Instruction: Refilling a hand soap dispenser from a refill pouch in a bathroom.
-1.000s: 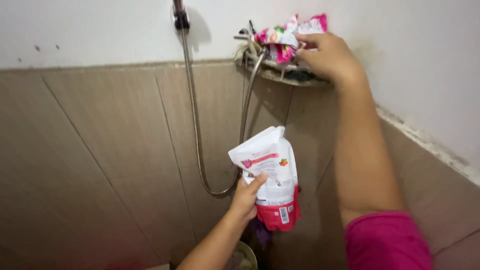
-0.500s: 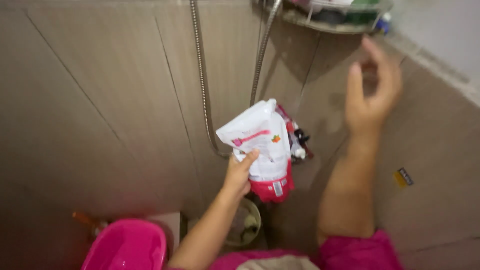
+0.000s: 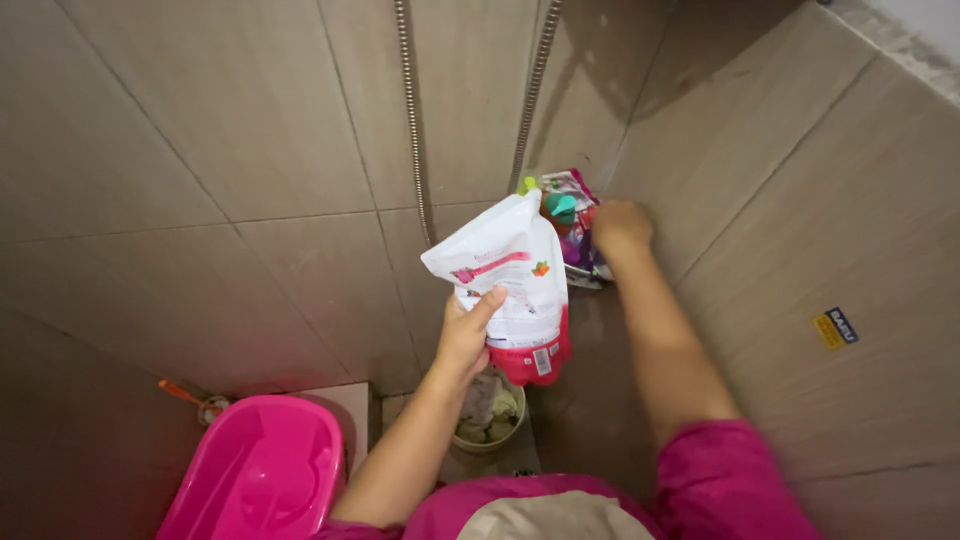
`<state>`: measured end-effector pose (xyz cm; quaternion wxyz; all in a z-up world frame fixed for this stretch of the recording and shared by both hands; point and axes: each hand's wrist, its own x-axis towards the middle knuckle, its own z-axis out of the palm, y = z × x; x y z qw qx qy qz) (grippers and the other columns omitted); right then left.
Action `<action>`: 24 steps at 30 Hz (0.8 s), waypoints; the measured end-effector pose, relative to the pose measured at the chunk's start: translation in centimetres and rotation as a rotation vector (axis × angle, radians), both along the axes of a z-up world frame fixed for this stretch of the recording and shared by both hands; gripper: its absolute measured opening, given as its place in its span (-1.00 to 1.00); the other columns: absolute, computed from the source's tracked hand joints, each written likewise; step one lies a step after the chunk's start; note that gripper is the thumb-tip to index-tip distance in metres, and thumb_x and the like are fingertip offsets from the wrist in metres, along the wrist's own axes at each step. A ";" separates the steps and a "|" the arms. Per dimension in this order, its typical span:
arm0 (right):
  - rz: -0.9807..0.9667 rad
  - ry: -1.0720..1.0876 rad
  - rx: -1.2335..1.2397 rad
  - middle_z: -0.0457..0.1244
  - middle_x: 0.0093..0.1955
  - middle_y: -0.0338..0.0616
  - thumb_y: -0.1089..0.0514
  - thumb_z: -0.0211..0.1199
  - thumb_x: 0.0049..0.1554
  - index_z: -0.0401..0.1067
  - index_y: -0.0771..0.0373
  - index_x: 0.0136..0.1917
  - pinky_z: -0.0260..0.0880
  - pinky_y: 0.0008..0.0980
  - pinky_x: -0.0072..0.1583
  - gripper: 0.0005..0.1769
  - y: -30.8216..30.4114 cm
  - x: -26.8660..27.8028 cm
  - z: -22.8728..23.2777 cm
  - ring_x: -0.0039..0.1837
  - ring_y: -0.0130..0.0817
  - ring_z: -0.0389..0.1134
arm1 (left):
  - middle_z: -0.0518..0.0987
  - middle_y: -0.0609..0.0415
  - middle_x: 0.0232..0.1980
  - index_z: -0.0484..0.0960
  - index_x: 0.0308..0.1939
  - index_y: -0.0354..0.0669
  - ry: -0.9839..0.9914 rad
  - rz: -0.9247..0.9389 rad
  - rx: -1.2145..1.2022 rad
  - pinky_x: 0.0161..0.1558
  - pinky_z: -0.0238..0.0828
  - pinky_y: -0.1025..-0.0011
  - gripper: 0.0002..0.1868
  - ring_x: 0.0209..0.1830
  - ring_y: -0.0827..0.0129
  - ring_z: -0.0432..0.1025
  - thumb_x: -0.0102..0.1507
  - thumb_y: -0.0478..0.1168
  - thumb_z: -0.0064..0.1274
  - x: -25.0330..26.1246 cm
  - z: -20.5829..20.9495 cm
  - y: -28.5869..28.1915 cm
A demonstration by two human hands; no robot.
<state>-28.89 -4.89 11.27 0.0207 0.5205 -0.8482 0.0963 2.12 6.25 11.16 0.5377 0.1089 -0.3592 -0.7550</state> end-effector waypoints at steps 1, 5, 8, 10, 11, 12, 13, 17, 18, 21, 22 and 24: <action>0.005 0.001 -0.005 0.40 0.15 0.21 0.13 0.14 0.20 0.62 0.25 0.08 0.45 0.01 0.20 -0.69 -0.6 -0.2 0.1 0.20 0.15 0.43 | 0.62 -0.05 0.15 0.50 0.25 -0.32 0.001 0.005 -0.005 0.18 0.48 0.22 -0.55 0.12 0.27 0.53 0.30 -0.28 0.18 0.2 0.0 -0.2; 0.036 0.118 0.085 0.40 0.17 0.15 0.12 0.08 0.23 0.61 0.24 0.10 0.47 0.02 0.15 -0.67 -1.6 -0.8 -0.3 0.20 0.11 0.44 | 0.62 -0.05 0.16 0.51 0.25 -0.33 -0.009 0.048 -0.044 0.20 0.48 0.23 -0.55 0.13 0.27 0.53 0.29 -0.29 0.20 1.2 -0.5 0.0; 0.086 0.186 0.121 0.40 0.16 0.14 0.11 0.09 0.23 0.62 0.24 0.10 0.48 0.02 0.15 -0.67 -1.9 -1.8 -0.3 0.20 0.10 0.45 | 0.63 -0.06 0.16 0.51 0.24 -0.34 -0.011 0.058 -0.034 0.19 0.48 0.24 -0.55 0.13 0.26 0.53 0.30 -0.28 0.19 2.2 0.0 0.4; 0.116 0.209 0.121 0.41 0.16 0.14 0.11 0.10 0.24 0.62 0.24 0.10 0.48 0.02 0.15 -0.67 -1.7 -2.0 0.2 0.20 0.10 0.46 | 0.63 -0.06 0.16 0.51 0.24 -0.34 -0.005 0.059 -0.026 0.19 0.48 0.24 -0.55 0.13 0.26 0.53 0.30 -0.27 0.19 2.7 0.1 0.6; 0.110 0.208 0.101 0.41 0.16 0.14 0.10 0.13 0.23 0.62 0.24 0.10 0.47 0.02 0.15 -0.68 -1.5 -1.7 0.8 0.19 0.10 0.46 | 0.63 -0.05 0.16 0.51 0.25 -0.33 -0.008 0.070 -0.021 0.19 0.47 0.24 -0.55 0.13 0.27 0.53 0.30 -0.27 0.19 2.9 -0.1 0.6; 0.104 0.207 0.079 0.41 0.16 0.14 0.08 0.16 0.21 0.62 0.24 0.09 0.47 0.03 0.15 -0.69 -1.4 -1.4 1.5 0.19 0.11 0.45 | 0.62 -0.04 0.16 0.50 0.25 -0.32 -0.011 0.082 -0.019 0.19 0.47 0.24 -0.55 0.13 0.28 0.53 0.30 -0.27 0.18 3.1 -0.2 0.5; 0.114 0.206 0.077 0.41 0.16 0.14 0.08 0.16 0.21 0.62 0.24 0.09 0.47 0.03 0.15 -0.69 -0.2 -0.3 3.7 0.19 0.11 0.45 | 0.62 -0.04 0.16 0.50 0.25 -0.32 -0.012 0.092 -0.019 0.19 0.47 0.24 -0.55 0.13 0.28 0.53 0.30 -0.27 0.18 3.3 -0.5 0.4; 0.041 0.057 0.026 0.39 0.16 0.14 0.01 0.41 -0.03 0.58 0.14 0.17 0.44 0.03 0.16 -0.52 5.7 3.6 11.2 0.20 0.12 0.42 | 0.62 -0.07 0.16 0.50 0.25 -0.34 -0.005 0.122 -0.020 0.19 0.47 0.23 -0.54 0.13 0.25 0.52 0.30 -0.28 0.20 3.9 -1.2 0.4; 0.051 0.014 0.008 0.38 0.15 0.12 0.00 0.52 -0.17 0.54 0.09 0.22 0.41 0.03 0.17 -0.35 7.4 4.5 12.8 0.18 0.11 0.41 | 0.62 -0.06 0.17 0.49 0.25 -0.33 -0.012 0.138 -0.009 0.20 0.47 0.23 -0.54 0.14 0.26 0.52 0.30 -0.28 0.19 4.0 -1.4 0.4; 0.223 -0.109 -0.254 0.43 -0.07 0.13 0.00 0.57 -0.11 0.51 0.12 0.29 0.43 -0.03 0.13 -0.31 11.0 5.8 12.8 0.06 0.05 0.46 | 0.61 -0.05 0.18 0.49 0.26 -0.32 -0.005 0.164 0.000 0.22 0.46 0.23 -0.53 0.15 0.26 0.51 0.29 -0.28 0.20 4.2 -1.7 0.7; 0.227 -0.112 -0.245 0.43 -0.07 0.13 0.00 0.57 -0.11 0.51 0.12 0.29 0.43 -0.03 0.13 -0.31 11.6 6.4 12.1 0.06 0.05 0.46 | 0.61 -0.05 0.18 0.49 0.26 -0.32 -0.007 0.169 0.008 0.22 0.46 0.23 -0.53 0.15 0.26 0.51 0.29 -0.28 0.20 4.3 -1.9 0.8; 0.498 -0.642 -0.502 0.33 -0.05 -0.03 0.26 0.35 0.01 0.44 0.20 0.33 0.45 -0.22 -0.04 -0.42 13.0 7.7 10.6 -0.05 -0.15 0.40 | 0.60 -0.05 0.19 0.48 0.28 -0.32 0.008 0.155 -0.004 0.23 0.45 0.24 -0.52 0.17 0.26 0.51 0.30 -0.27 0.20 4.6 -2.3 0.9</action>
